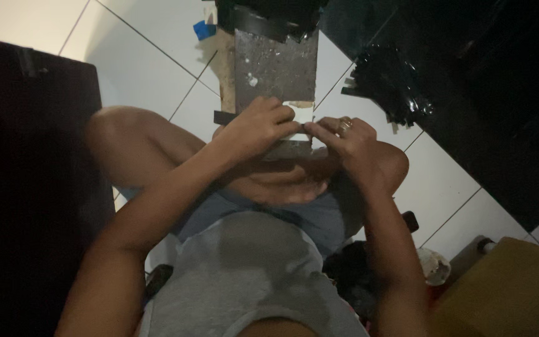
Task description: The person sits cross-legged on the floor and repeatedly peels thin strips from a black sheet using both hands. The peeled strips are placed into a pile on the floor. The person continues this peeling action throughout the clip.
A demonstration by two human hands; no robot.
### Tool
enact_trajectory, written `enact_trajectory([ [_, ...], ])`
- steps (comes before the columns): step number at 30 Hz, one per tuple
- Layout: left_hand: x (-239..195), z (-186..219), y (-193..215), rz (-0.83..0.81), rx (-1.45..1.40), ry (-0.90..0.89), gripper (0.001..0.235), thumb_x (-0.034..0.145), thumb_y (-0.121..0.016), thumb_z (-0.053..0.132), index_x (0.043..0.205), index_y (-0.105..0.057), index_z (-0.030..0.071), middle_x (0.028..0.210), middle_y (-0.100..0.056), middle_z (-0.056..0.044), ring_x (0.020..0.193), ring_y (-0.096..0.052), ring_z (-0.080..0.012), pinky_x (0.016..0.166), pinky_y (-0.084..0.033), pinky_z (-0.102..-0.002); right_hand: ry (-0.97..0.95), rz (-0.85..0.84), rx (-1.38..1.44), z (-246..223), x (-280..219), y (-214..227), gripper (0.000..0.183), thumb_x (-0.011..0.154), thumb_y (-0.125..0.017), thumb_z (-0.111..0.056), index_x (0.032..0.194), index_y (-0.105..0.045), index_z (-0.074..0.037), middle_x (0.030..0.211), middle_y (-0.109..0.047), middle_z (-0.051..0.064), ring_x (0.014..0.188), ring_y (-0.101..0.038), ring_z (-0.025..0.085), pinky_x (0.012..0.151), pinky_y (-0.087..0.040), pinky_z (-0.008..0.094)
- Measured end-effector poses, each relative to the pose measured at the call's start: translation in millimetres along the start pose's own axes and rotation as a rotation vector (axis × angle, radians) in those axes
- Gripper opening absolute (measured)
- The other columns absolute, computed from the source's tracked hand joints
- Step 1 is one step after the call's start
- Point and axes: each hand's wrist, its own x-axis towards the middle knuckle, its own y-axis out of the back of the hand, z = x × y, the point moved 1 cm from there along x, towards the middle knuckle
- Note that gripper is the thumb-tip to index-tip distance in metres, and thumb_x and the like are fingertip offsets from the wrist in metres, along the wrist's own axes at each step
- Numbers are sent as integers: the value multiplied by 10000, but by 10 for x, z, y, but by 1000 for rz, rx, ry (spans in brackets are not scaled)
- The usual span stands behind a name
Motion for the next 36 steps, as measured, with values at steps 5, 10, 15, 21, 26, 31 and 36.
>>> enact_trajectory([
  [5,16,5,32,-11,-79,-5,266,845,-676,55,1110,-697,71,1091,-641,-94,1017,-598,-270,871,-493,-422,-162,-156,98,96,-186,-88,454,898,-703,17,1264,-774,-241,1148,-787,42,772,-674,157,607,-500,291],
  [10,105,121,-38,16,-131,69,235,871,-668,57,1105,-689,56,1059,-621,-110,1028,-608,-296,887,-492,-437,-805,249,935,-31,-270,-639,179,1084,-621,-200,1173,-629,-44,1022,-651,38,872,-618,108,724,-533,261],
  [15,103,175,-30,48,-158,123,243,880,-647,61,1120,-686,47,1061,-611,-116,1011,-612,-300,900,-499,-427,-855,375,814,-133,-203,-957,223,1097,-626,-231,1001,-599,-31,871,-599,5,777,-539,86,669,-471,251],
  [21,34,89,9,3,-186,170,212,903,-635,58,1107,-694,57,1053,-616,-99,996,-619,-282,896,-502,-412,-1056,270,955,-59,-154,-911,238,1070,-615,-268,984,-600,-46,755,-569,-6,625,-516,66,513,-419,246],
  [26,50,90,47,46,-195,153,193,883,-645,51,1070,-687,66,1066,-623,-96,1015,-625,-281,903,-507,-413,-1074,250,985,-4,-108,-838,252,1076,-619,-275,999,-619,-35,753,-580,-1,600,-509,59,497,-414,238],
  [31,94,82,52,-20,-221,174,213,883,-648,75,1088,-706,65,1033,-625,-87,972,-620,-273,862,-494,-417,-1206,165,925,82,-100,-817,248,1048,-591,-294,1006,-610,-50,735,-610,19,571,-586,90,468,-464,255],
  [36,105,91,78,-22,-232,184,235,881,-636,53,1099,-720,70,1032,-623,-87,980,-620,-280,865,-493,-418,-1132,273,1105,188,-103,-880,261,1051,-616,-274,976,-582,-26,788,-623,45,562,-595,115,472,-477,272],
])
